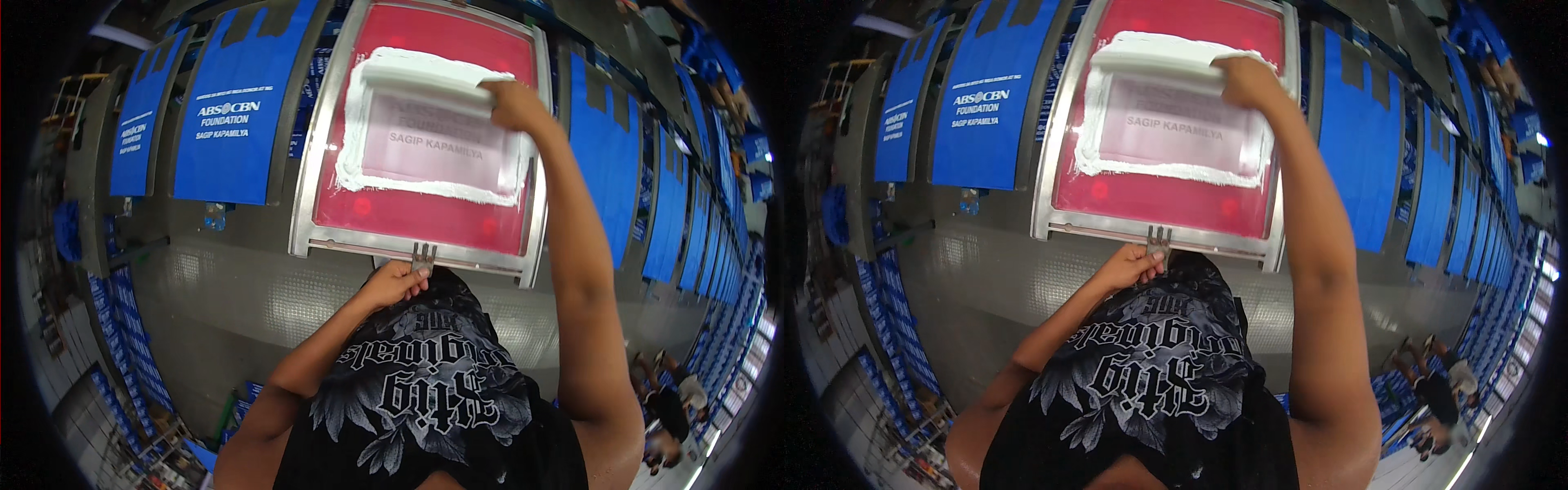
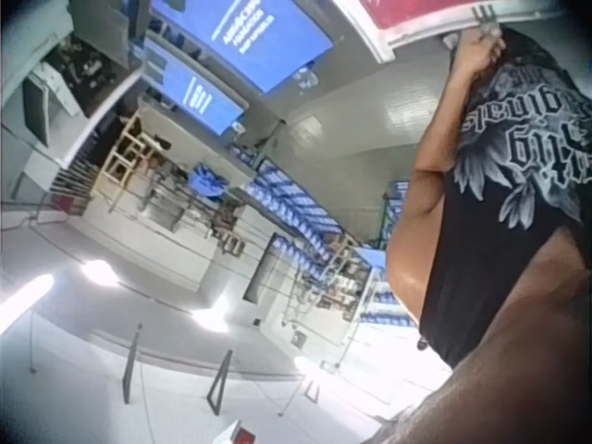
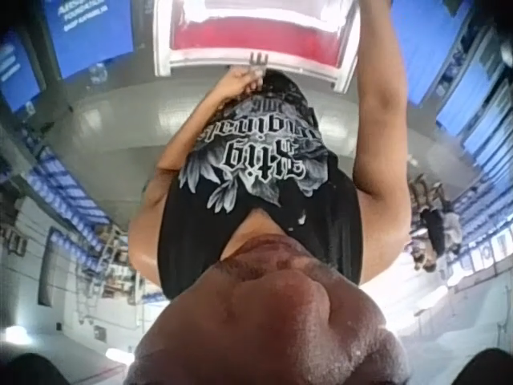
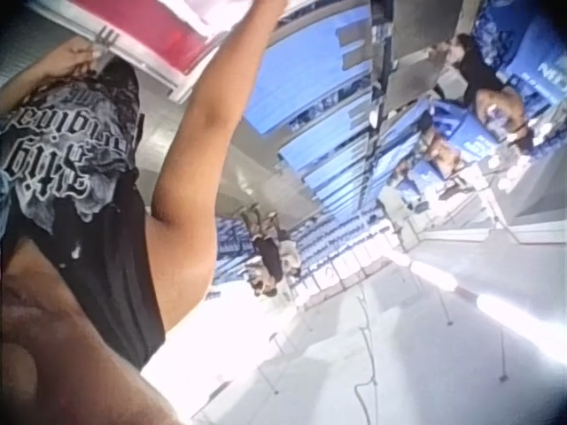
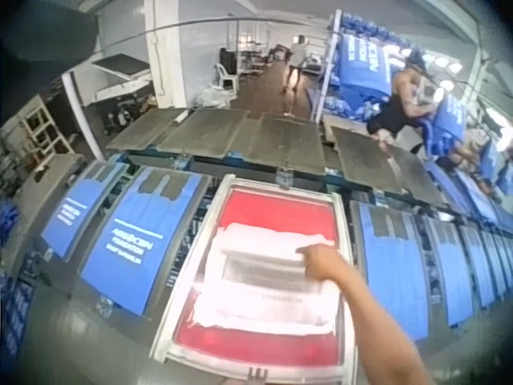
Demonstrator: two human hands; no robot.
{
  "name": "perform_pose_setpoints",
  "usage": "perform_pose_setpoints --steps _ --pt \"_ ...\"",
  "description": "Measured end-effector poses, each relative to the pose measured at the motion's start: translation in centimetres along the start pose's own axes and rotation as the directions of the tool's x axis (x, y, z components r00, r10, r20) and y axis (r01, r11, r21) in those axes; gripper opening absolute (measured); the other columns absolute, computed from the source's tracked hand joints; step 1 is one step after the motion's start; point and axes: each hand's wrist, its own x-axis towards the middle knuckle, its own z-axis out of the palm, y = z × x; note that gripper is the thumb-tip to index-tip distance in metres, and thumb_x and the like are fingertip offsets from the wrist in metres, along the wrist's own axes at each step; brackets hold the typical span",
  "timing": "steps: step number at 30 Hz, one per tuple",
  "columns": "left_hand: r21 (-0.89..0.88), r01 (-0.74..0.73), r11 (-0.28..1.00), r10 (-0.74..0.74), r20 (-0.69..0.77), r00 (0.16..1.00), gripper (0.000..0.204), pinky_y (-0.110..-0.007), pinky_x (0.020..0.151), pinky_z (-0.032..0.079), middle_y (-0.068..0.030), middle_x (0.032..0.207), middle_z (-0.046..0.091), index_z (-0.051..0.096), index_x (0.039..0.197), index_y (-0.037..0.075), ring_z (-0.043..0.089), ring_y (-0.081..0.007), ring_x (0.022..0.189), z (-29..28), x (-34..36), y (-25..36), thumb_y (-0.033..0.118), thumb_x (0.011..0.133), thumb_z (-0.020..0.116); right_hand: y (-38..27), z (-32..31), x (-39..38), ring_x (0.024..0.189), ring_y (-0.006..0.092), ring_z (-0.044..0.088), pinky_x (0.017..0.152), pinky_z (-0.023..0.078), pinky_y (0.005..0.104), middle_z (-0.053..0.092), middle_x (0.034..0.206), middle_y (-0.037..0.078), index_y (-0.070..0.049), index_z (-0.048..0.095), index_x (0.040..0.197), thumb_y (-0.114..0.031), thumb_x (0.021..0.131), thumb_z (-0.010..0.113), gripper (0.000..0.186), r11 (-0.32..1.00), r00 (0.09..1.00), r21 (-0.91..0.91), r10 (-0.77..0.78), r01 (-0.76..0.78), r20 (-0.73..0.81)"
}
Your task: Manually applying ink through a silk screen onto fabric pieces using a squeegee on a production line.
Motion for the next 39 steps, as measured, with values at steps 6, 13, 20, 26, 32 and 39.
perform_pose_setpoints --steps 6,13,20,26,32,39 --pt "-0.046 -0.01 0.999 0.008 -0.028 1.0 0.041 -0.021 0.049 0.04 -0.0012 0.061 0.056 0.063 0.074 0.003 0.05 -0.0083 0.053 0.4 0.2 0.5 0.039 0.091 0.054 -8.1 7.7 -17.2 0.09 0.027 0.056 0.08 0.041 0.0393 0.062 0.094 0.008 -0.008 0.059 0.104 0.005 0.059 0.055 0.047 0.998 0.972 -0.004 -0.068 0.069 -0.225" --pt "0.13 0.154 0.979 -0.132 -0.163 0.978 0.046 -0.024 0.045 0.041 -0.0033 0.059 0.055 0.062 0.073 0.002 0.049 -0.0103 0.048 -0.2 1.6 -1.4 0.044 0.09 0.055 -2.5 6.3 -16.7 0.096 0.026 0.056 0.09 0.037 0.0389 0.065 0.095 0.008 -0.01 0.062 0.103 -0.01 0.063 0.067 0.041 0.996 0.959 0.085 -0.006 0.031 -0.282" --pt "0.72 0.158 0.676 0.255 -0.429 0.867 0.036 -0.038 0.07 0.049 -0.017 0.08 0.067 0.067 0.088 0.001 0.065 -0.0261 0.078 -1.9 -0.9 3.8 0.036 0.083 0.06 7.0 8.9 -14.0 0.079 0.0131 0.057 0.072 0.048 0.0291 0.063 0.086 0.006 0.0 0.065 0.095 -0.018 0.064 0.081 0.039 0.479 0.986 0.876 0.163 -0.053 -0.03" --pt "0.607 0.461 0.647 0.543 -0.791 0.281 0.046 -0.034 0.086 0.042 -0.0192 0.104 0.062 0.058 0.117 0.002 0.057 -0.023 0.1 -13.8 0.2 10.5 0.04 0.094 0.047 6.2 9.2 -10.9 0.074 0.0109 0.057 0.067 0.044 0.0235 0.063 0.078 0.004 0.001 0.066 0.088 -0.016 0.066 0.079 0.03 0.176 0.97 0.974 0.223 -0.141 0.1" --pt "0.469 -0.118 0.875 0.464 -0.747 0.476 0.056 -0.031 0.097 0.037 -0.0182 0.125 0.054 0.049 0.125 -0.006 0.05 -0.0243 0.116 -7.5 0.9 10.7 0.041 0.095 0.046 11.8 8.4 -15.8 0.079 0.0128 0.056 0.07 0.043 0.0256 0.063 0.083 0.006 0.003 0.066 0.095 -0.017 0.066 0.076 0.036 0.084 0.938 0.993 0.343 -0.082 0.049" --pt "0.377 -0.302 0.876 0.482 -0.656 0.58 0.05 -0.03 0.096 0.038 -0.0166 0.121 0.057 0.046 0.128 -0.005 0.051 -0.0203 0.112 10.9 11.9 7.4 0.034 0.095 0.049 27.9 3.4 -30.4 0.081 0.0143 0.058 0.076 0.045 0.0278 0.064 0.084 0.005 0.001 0.066 0.094 -0.005 0.066 0.072 0.029 0.193 0.853 0.974 0.521 -0.118 0.0"
